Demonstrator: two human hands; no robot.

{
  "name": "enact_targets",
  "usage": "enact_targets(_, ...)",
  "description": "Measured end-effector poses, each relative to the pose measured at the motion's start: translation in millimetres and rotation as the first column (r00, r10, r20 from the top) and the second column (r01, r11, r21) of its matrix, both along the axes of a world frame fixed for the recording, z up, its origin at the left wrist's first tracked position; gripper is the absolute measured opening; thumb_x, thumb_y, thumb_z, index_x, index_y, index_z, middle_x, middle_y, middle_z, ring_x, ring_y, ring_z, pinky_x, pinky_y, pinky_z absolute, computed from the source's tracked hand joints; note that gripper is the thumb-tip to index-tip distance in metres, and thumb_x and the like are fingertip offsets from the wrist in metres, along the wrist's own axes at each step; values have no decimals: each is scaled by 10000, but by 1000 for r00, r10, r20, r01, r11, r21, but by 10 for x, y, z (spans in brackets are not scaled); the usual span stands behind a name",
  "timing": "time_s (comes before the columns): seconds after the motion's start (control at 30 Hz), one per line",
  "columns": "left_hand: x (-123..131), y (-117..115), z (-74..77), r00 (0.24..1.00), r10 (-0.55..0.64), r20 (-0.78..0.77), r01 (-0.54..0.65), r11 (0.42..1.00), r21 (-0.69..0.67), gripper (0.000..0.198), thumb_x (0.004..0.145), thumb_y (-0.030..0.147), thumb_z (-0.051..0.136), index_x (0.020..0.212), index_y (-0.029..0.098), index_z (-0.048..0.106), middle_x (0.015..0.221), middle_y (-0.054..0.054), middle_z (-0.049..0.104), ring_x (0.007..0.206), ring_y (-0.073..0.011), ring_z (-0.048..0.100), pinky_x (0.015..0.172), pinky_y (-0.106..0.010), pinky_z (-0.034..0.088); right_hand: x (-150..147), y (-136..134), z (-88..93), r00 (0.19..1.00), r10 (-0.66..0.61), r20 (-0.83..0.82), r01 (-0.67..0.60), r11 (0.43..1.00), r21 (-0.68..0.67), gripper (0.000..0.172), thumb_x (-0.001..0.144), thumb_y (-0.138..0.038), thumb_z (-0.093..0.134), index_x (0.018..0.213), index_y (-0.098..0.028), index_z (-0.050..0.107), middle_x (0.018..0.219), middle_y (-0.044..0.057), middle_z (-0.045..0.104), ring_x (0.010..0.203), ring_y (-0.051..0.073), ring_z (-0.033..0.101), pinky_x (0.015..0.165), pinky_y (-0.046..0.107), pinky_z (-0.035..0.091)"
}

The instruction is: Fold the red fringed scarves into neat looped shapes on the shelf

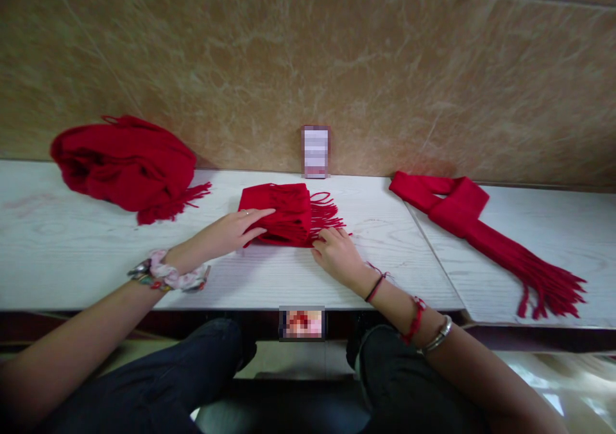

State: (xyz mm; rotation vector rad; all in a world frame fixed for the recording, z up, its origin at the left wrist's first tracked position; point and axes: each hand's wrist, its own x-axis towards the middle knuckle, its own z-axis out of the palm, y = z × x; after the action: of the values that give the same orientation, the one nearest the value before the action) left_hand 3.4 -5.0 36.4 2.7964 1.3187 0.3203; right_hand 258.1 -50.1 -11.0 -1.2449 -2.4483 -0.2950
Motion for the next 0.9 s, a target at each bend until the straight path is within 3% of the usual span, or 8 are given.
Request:
enact_targets(0.1, -86, -2, -22, 1000, 15, -4, -15, 1000, -19, 518, 903, 337, 405, 1385, 156, 347, 1363, -105, 473, 1216, -208, 474, 1035, -340, 346, 25, 18, -25, 996, 26, -91, -32, 997, -75, 122, 835, -177, 535, 862, -157, 653, 934, 107, 642, 889, 224, 568, 813, 363, 454)
enact_targets(0.23, -247, 9, -28, 992, -86, -95, 72, 988, -134, 703, 818, 344, 540, 1435, 195, 237, 1491, -96, 273, 1343, -208, 309, 1081, -317, 279, 26, 41, -27, 987, 53, -154, -76, 987, -145, 233, 841, -156, 496, 1050, -147, 598, 1071, 134, 629, 984, 229, 570, 864, 387, 464)
enact_targets(0.4, -352, 6, -4, 977, -119, -180, 90, 983, -159, 719, 775, 125, 449, 1446, 227, 209, 1517, -65, 195, 1376, -180, 227, 1097, -309, 244, 43, 66, -30, 998, 39, -55, -47, 989, -138, 285, 883, -230, 453, 1111, -139, 596, 1269, 163, 547, 1223, 281, 443, 1033, 536, 302)
enact_targets(0.53, -383, -9, 33, 965, -153, -211, 116, 977, -180, 769, 724, 48, 414, 1445, 233, 219, 1522, -62, 173, 1379, -176, 213, 1090, -294, 251, 76, 85, -52, 995, 88, -48, -95, 976, -195, 416, 906, -244, 401, 1278, -72, 473, 1311, 189, 509, 1240, 255, 437, 1053, 477, 317)
enact_targets(0.63, -413, -25, 90, 962, -167, -214, 123, 971, -205, 761, 733, 94, 455, 1444, 241, 227, 1525, -70, 159, 1392, -209, 163, 1090, -327, 249, 56, 134, -22, 998, 23, -59, -33, 985, -171, 479, 898, -304, 414, 1320, -79, 429, 1363, 206, 446, 1292, 285, 369, 1065, 520, 278)
enact_targets(0.7, -407, -5, 141, 969, -164, -183, 121, 967, -227, 751, 759, 222, 519, 1447, 232, 217, 1533, -84, 119, 1400, -249, 114, 1097, -381, 227, 7, 205, 22, 996, -51, -69, 40, 987, -152, 512, 898, -319, 394, 1349, -76, 390, 1428, 215, 352, 1347, 310, 266, 1066, 564, 236)
enact_targets(0.8, -323, 125, 171, 998, -62, -19, 57, 981, -187, 677, 842, 430, 443, 1443, 205, 229, 1531, -90, 141, 1400, -253, 130, 1102, -417, 207, -90, 356, 69, 993, -113, -42, 103, 979, -177, 529, 905, -279, 342, 1380, -47, 331, 1473, 226, 255, 1372, 326, 192, 1053, 583, 234)
enact_targets(0.9, -211, 332, 75, 954, 224, 201, -216, 974, -63, 588, 893, 443, 344, 1408, 163, 299, 1488, -133, 259, 1380, -263, 208, 1103, -445, 205, -159, 487, 38, 992, -124, 30, 127, 968, -217, 521, 908, -240, 319, 1384, -29, 323, 1458, 226, 288, 1356, 330, 239, 1045, 574, 248)
